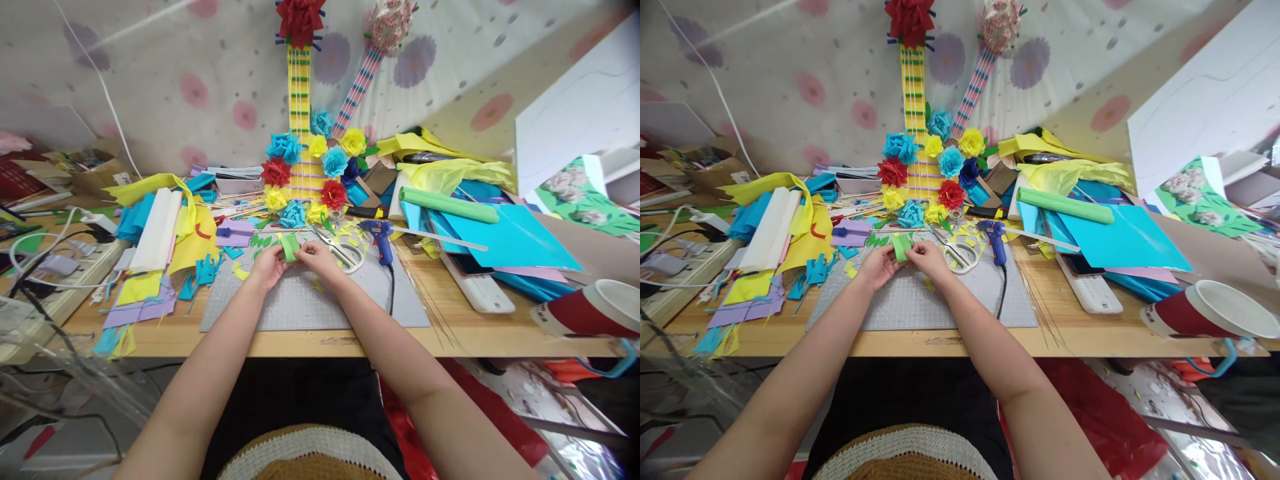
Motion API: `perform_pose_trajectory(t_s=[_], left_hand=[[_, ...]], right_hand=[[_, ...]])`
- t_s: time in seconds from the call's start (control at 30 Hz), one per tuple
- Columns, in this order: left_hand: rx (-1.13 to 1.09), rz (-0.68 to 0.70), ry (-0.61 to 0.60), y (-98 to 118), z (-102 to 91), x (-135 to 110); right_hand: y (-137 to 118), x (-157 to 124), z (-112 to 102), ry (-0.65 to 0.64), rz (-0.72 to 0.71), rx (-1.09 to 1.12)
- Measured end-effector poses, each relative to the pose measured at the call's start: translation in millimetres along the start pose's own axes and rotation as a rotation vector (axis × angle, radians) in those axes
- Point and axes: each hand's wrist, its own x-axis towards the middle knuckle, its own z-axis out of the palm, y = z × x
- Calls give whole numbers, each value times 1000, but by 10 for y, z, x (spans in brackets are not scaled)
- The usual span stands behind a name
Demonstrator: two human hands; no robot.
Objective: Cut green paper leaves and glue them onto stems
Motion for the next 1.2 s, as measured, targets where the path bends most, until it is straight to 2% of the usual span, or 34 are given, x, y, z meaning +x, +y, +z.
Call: perform_pose_trajectory(t_s=[0.1,0.23,0.4,0.53,0.7,0.8,0.93,1.03,1.13,1.2], left_hand=[[-32,-7,-4,-8,-12,11],[17,50,-39,-48,-18,14],[18,138,18,-91,-3,13],[-35,188,45,-85,-13,18],[-4,220,50,-74,-25,25],[134,357,40,-91,-47,43],[548,626,44,-137,-103,69],[763,710,22,-161,-123,65],[835,725,12,-162,-114,43],[827,686,-9,-158,-101,28]], right_hand=[[62,33,1,28,-41,-89],[81,30,4,-1,-86,-142],[2,-16,-8,16,-202,-219],[-49,-50,-27,-49,-361,-230],[-61,-72,-13,-95,-394,-202],[-86,-73,-13,-12,-397,-226],[-116,-43,-56,167,-376,-170],[-115,-14,-87,124,-332,-42],[-121,-1,-98,74,-225,130],[-131,5,-105,64,-156,229]])
